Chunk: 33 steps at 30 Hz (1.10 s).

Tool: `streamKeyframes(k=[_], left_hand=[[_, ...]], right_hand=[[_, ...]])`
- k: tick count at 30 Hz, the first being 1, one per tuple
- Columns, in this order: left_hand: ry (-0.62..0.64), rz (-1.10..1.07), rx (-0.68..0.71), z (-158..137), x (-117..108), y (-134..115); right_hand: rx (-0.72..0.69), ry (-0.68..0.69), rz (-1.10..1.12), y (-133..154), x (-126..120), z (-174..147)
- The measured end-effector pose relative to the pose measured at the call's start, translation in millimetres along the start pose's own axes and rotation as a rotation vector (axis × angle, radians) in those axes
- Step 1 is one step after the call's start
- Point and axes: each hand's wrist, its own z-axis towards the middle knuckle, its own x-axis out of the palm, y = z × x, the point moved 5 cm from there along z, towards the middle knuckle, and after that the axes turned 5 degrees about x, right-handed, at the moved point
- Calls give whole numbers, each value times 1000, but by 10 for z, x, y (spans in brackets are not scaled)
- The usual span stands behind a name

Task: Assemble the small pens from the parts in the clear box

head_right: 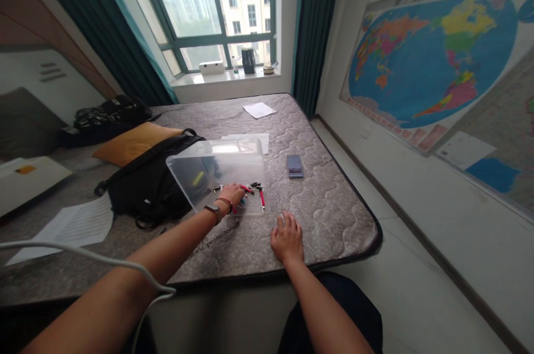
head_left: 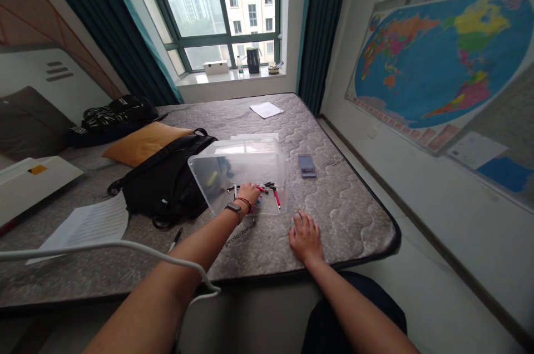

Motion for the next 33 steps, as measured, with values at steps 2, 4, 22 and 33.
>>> streamKeyframes(k=[2, 4, 22, 33], left_hand=[[17, 9, 4, 33, 25, 15], [23, 15, 5, 42, 33, 30], [-437, -803, -133, -929, -201, 382], [-555, -928, -611, -2410, 1094, 495]], right_hand=[[2, 2, 8, -1, -1, 2], [2, 2, 12, -3, 0, 3], [12, -3, 8, -20, 20, 5], [-2, -4, -25, 7, 18, -15]])
